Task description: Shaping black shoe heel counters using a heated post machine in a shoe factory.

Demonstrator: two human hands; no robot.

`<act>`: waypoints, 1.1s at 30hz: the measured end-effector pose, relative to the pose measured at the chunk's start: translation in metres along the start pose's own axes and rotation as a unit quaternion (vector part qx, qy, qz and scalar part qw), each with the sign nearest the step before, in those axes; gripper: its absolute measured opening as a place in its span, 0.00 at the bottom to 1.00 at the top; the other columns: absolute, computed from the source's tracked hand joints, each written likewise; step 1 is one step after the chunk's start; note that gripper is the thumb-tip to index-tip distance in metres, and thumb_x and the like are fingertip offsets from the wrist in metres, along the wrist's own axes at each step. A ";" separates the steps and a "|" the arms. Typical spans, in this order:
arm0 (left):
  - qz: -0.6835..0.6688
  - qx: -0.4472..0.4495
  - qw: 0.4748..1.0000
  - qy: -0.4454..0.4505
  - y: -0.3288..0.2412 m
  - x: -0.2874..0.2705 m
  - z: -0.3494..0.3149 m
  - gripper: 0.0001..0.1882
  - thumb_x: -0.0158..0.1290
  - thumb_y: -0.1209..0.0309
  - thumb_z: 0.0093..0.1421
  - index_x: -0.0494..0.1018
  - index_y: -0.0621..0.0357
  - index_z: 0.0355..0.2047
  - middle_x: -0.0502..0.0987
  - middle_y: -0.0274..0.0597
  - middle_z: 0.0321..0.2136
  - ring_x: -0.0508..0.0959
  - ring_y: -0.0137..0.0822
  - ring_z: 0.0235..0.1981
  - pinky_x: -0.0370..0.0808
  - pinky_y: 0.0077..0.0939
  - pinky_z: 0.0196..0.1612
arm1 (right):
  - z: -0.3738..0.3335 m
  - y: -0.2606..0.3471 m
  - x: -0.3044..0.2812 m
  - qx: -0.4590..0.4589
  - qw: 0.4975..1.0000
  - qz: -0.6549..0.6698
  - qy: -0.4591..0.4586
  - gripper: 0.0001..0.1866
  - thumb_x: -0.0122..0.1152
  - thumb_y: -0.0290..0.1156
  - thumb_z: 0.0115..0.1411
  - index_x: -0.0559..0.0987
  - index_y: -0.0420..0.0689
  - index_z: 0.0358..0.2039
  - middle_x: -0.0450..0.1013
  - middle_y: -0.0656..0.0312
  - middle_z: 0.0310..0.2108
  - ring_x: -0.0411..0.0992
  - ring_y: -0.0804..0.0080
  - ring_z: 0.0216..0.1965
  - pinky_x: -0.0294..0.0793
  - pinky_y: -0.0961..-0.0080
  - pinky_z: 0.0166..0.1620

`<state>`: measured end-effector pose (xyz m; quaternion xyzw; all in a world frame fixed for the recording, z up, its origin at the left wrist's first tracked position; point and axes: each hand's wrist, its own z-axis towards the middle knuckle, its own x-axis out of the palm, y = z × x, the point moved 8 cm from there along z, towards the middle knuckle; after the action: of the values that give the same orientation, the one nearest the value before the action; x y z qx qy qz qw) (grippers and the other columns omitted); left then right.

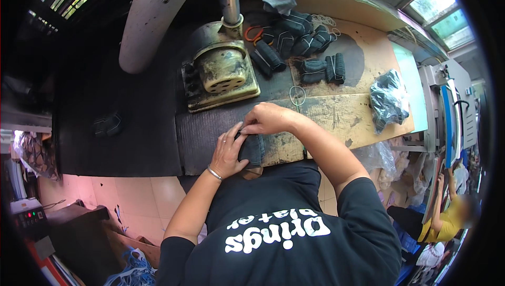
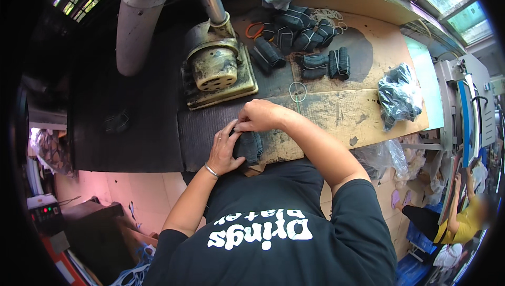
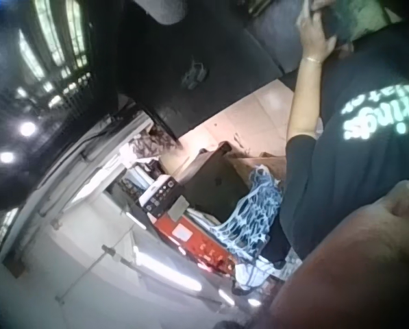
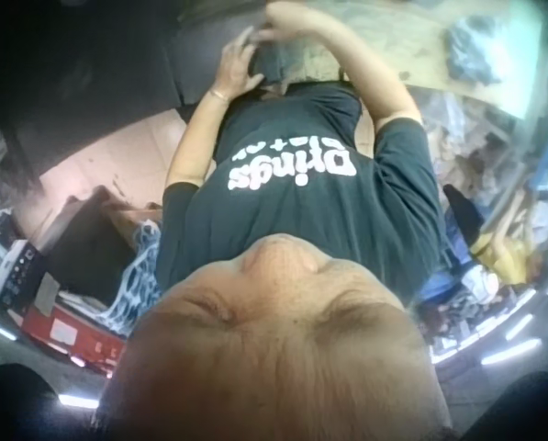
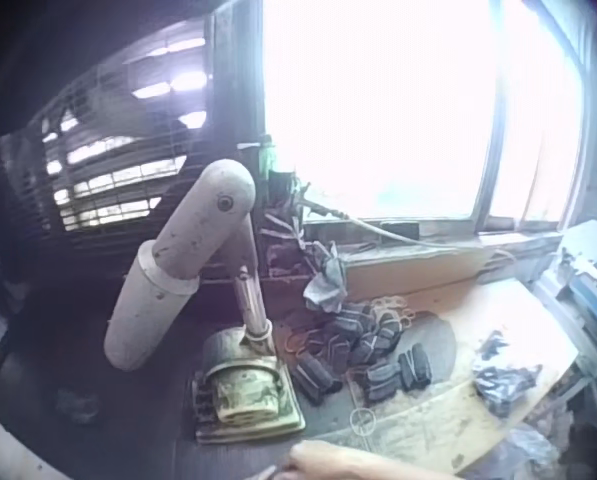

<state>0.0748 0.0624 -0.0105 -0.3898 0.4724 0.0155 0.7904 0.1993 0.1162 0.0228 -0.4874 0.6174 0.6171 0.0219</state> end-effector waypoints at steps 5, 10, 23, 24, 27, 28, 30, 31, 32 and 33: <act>-0.030 -0.006 1.000 -0.004 -0.001 0.010 0.017 0.47 0.69 0.68 0.35 0.61 0.60 0.58 0.66 0.53 0.55 0.66 0.51 0.58 0.62 0.41 0.60 | -0.032 -0.045 0.010 0.018 0.981 0.162 -0.107 0.22 0.59 0.43 0.63 0.79 0.35 0.46 0.79 0.47 0.38 0.78 0.62 0.41 0.75 0.70 0.46; -0.201 -0.102 0.974 -0.020 0.001 0.031 0.059 0.47 0.72 0.63 0.38 0.60 0.64 0.56 0.68 0.53 0.50 0.71 0.50 0.52 0.68 0.37 0.57 | -0.095 -0.103 -0.001 0.070 0.892 0.248 -0.372 0.20 0.59 0.35 0.62 0.74 0.38 0.52 0.74 0.53 0.47 0.74 0.65 0.46 0.73 0.72 0.50; -0.154 -0.118 0.981 -0.017 -0.003 0.064 0.112 0.48 0.72 0.61 0.40 0.59 0.66 0.57 0.70 0.53 0.50 0.72 0.43 0.51 0.67 0.33 0.57 | -0.149 -0.191 -0.073 0.435 0.805 -0.194 -0.354 0.10 0.61 0.35 0.50 0.82 0.41 0.26 0.79 0.48 0.32 0.79 0.50 0.35 0.79 0.59 0.39; -0.152 -0.118 0.981 -0.018 -0.003 0.066 0.119 0.48 0.72 0.61 0.40 0.59 0.66 0.57 0.70 0.53 0.50 0.72 0.43 0.51 0.67 0.33 0.57 | -0.168 -0.196 -0.079 0.457 0.792 -0.182 -0.362 0.09 0.63 0.34 0.50 0.82 0.43 0.27 0.79 0.50 0.33 0.79 0.51 0.34 0.79 0.59 0.39; -0.162 -0.113 0.980 -0.010 0.005 0.074 0.139 0.49 0.72 0.61 0.40 0.57 0.66 0.58 0.70 0.52 0.50 0.72 0.41 0.52 0.66 0.32 0.58 | -0.210 -0.181 -0.094 0.461 0.779 -0.121 -0.407 0.16 0.63 0.35 0.52 0.78 0.42 0.41 0.74 0.50 0.47 0.75 0.53 0.45 0.76 0.60 0.48; -0.164 -0.105 0.981 -0.010 0.009 0.077 0.148 0.49 0.72 0.62 0.40 0.57 0.66 0.58 0.70 0.52 0.51 0.71 0.40 0.53 0.66 0.32 0.58 | -0.210 -0.183 -0.087 0.461 0.779 -0.118 -0.408 0.16 0.63 0.35 0.52 0.78 0.42 0.41 0.74 0.50 0.47 0.75 0.53 0.45 0.76 0.60 0.48; -0.158 -0.094 0.983 -0.004 0.011 0.083 0.165 0.49 0.72 0.62 0.41 0.57 0.66 0.59 0.70 0.51 0.51 0.71 0.39 0.53 0.65 0.31 0.59 | -0.193 -0.162 -0.075 0.179 0.866 -0.029 -0.465 0.22 0.62 0.34 0.54 0.75 0.41 0.50 0.71 0.49 0.53 0.70 0.52 0.53 0.71 0.62 0.56; -0.174 -0.102 0.979 -0.003 0.017 0.085 0.170 0.49 0.72 0.62 0.41 0.57 0.65 0.59 0.69 0.51 0.52 0.70 0.39 0.54 0.65 0.31 0.59 | -0.179 -0.144 -0.066 0.113 0.894 -0.014 -0.433 0.28 0.61 0.32 0.53 0.72 0.41 0.56 0.68 0.47 0.56 0.67 0.51 0.57 0.66 0.63 0.61; -0.169 -0.085 0.982 -0.002 0.021 0.085 0.176 0.51 0.72 0.63 0.41 0.55 0.66 0.60 0.68 0.52 0.53 0.69 0.40 0.55 0.64 0.31 0.60 | -0.166 -0.125 -0.059 0.062 0.907 -0.010 -0.417 0.30 0.61 0.27 0.53 0.69 0.39 0.58 0.67 0.45 0.57 0.64 0.50 0.60 0.65 0.63 0.62; -0.167 -0.069 0.984 0.003 0.023 0.087 0.183 0.52 0.72 0.63 0.41 0.54 0.66 0.62 0.68 0.53 0.54 0.69 0.42 0.56 0.64 0.32 0.60 | -0.156 -0.120 -0.050 0.050 0.912 -0.026 -0.406 0.32 0.61 0.30 0.52 0.68 0.35 0.58 0.64 0.45 0.59 0.62 0.51 0.62 0.62 0.63 0.63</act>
<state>0.2479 0.1640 -0.0445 -0.5171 0.4007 -0.0849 0.7516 0.3908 0.0518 0.0021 -0.2090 0.5723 0.7294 0.3112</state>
